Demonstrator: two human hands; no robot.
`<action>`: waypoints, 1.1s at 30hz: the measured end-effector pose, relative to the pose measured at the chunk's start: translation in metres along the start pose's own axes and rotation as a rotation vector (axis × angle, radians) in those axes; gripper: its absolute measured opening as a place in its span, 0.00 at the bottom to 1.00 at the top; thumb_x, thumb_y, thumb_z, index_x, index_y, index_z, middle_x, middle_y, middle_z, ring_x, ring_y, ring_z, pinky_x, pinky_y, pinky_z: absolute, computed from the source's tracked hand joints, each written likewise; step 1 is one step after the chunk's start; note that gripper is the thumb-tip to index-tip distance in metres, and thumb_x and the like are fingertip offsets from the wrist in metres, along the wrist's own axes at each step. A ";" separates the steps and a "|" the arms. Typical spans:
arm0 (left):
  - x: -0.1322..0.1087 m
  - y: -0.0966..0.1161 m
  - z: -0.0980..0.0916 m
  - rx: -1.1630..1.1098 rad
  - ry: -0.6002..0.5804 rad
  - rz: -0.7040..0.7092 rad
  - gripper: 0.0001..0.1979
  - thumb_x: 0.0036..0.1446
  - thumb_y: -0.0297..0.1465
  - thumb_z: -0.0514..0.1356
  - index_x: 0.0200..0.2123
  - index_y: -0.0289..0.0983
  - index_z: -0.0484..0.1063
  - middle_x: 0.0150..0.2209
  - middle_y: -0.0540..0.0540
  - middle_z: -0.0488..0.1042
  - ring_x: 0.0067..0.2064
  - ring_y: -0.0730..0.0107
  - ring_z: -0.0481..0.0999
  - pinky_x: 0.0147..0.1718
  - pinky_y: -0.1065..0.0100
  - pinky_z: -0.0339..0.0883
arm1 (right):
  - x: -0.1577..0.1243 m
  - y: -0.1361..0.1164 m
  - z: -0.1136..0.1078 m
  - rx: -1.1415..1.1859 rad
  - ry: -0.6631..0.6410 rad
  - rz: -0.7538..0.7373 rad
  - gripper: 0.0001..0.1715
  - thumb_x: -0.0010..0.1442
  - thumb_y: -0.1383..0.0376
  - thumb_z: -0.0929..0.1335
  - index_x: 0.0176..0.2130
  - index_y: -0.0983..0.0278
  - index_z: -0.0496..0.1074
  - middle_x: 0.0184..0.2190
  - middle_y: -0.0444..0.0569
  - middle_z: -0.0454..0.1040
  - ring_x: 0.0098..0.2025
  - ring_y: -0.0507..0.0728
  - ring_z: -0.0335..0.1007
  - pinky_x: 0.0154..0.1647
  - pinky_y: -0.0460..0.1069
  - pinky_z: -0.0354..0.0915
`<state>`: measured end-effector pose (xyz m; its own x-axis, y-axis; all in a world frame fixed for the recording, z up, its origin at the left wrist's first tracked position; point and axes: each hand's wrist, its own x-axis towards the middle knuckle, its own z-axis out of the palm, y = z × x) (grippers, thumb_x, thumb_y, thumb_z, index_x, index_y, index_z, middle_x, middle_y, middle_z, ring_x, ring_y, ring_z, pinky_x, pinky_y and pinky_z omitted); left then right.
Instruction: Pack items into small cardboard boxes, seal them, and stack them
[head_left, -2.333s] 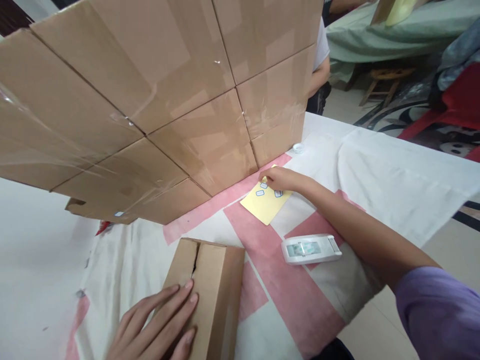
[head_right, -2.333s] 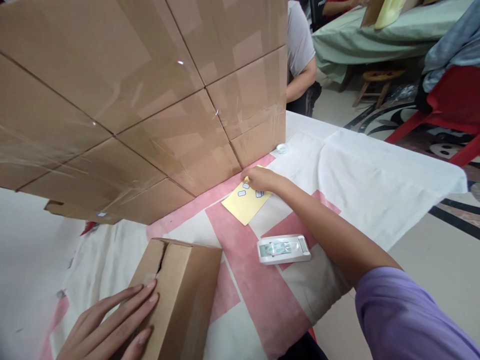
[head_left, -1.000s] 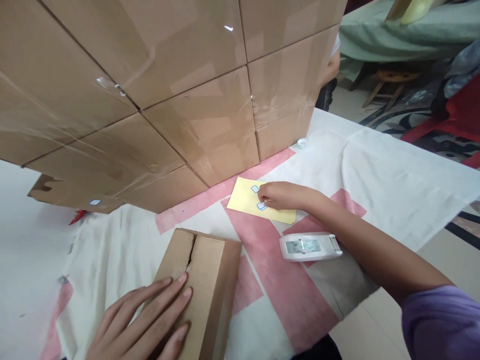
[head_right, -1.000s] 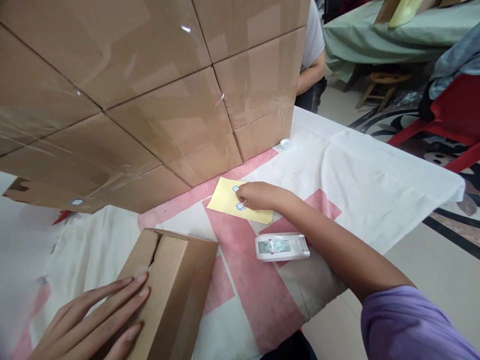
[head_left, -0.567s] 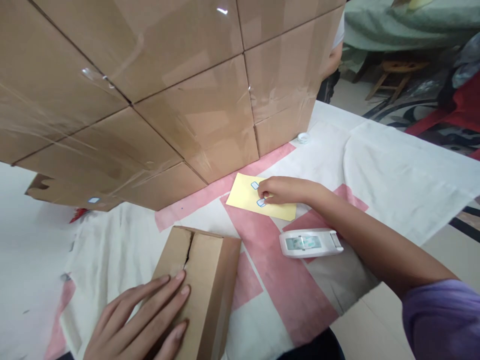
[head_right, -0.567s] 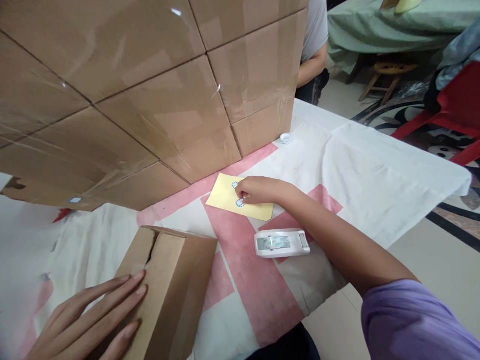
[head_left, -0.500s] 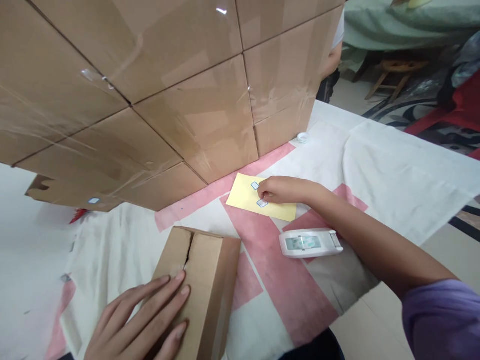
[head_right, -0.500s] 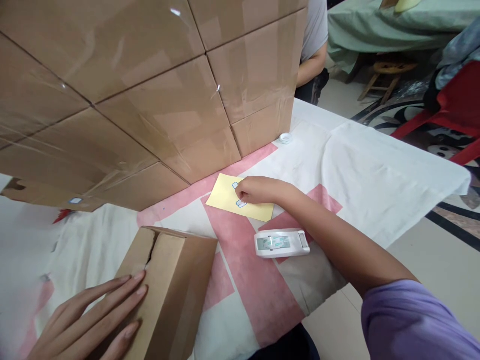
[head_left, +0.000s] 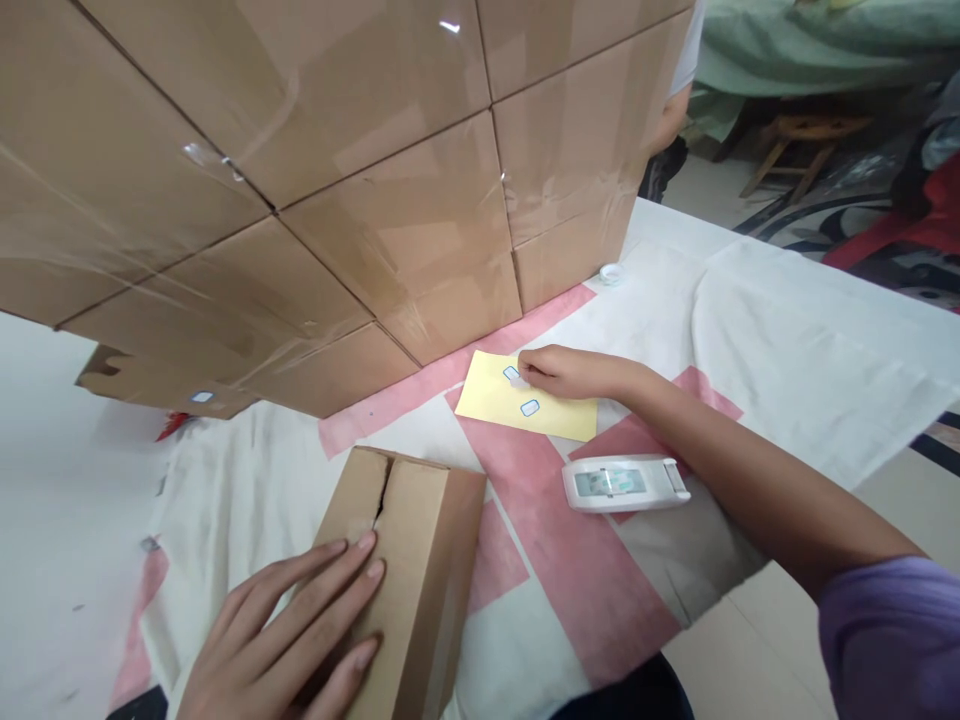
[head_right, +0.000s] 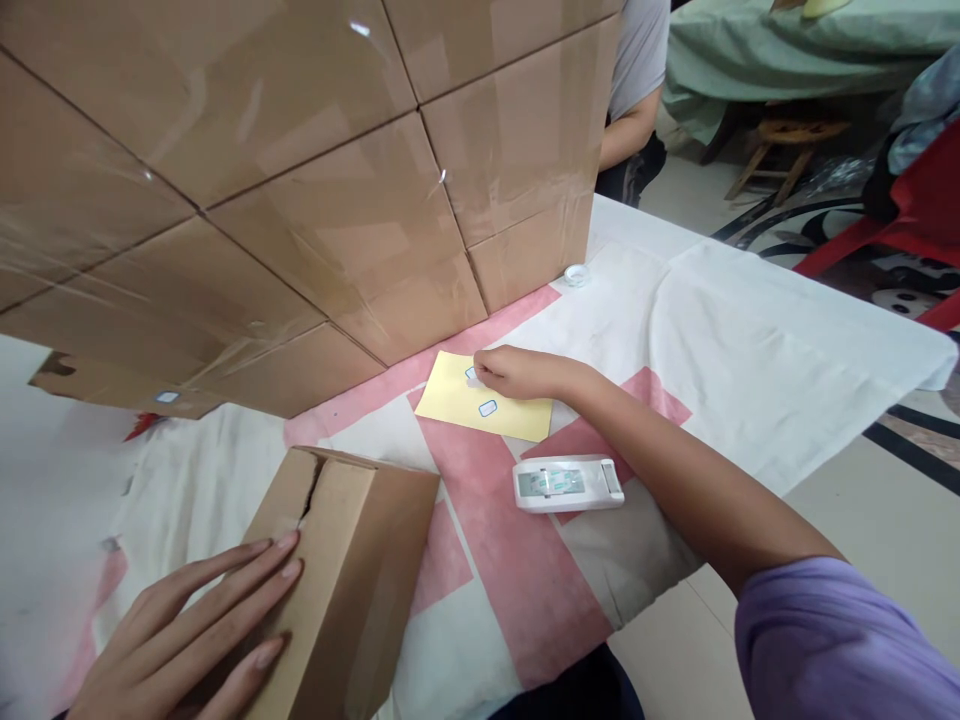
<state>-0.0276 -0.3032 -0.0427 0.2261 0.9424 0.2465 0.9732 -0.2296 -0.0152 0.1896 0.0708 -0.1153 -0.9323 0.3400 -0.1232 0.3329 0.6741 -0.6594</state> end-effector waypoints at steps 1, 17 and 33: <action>0.000 0.000 -0.002 -0.002 -0.019 -0.003 0.26 0.63 0.32 0.59 0.64 0.42 0.68 0.63 0.47 0.72 0.61 0.57 0.71 0.56 0.59 0.63 | -0.001 -0.002 -0.001 0.038 0.032 -0.012 0.11 0.69 0.64 0.61 0.33 0.62 0.63 0.32 0.47 0.72 0.29 0.53 0.63 0.30 0.47 0.56; -0.006 0.068 -0.012 0.357 -0.142 -0.119 0.40 0.63 0.47 0.58 0.69 0.27 0.56 0.67 0.35 0.65 0.70 0.52 0.62 0.64 0.58 0.57 | -0.043 -0.074 -0.014 0.625 0.240 -0.138 0.06 0.62 0.63 0.72 0.34 0.62 0.74 0.32 0.44 0.80 0.19 0.48 0.70 0.26 0.47 0.65; -0.065 0.022 -0.011 0.262 -0.107 -0.213 0.37 0.58 0.30 0.67 0.68 0.44 0.57 0.67 0.33 0.66 0.68 0.44 0.65 0.61 0.45 0.65 | -0.049 -0.113 0.049 0.742 0.030 -0.110 0.06 0.58 0.68 0.70 0.29 0.62 0.76 0.27 0.44 0.77 0.23 0.51 0.68 0.25 0.47 0.62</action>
<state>-0.0210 -0.3721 -0.0488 0.0068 0.9857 0.1684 0.9736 0.0319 -0.2260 0.1911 -0.0543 -0.0706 -0.9469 0.3212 -0.0142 0.0455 0.0902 -0.9949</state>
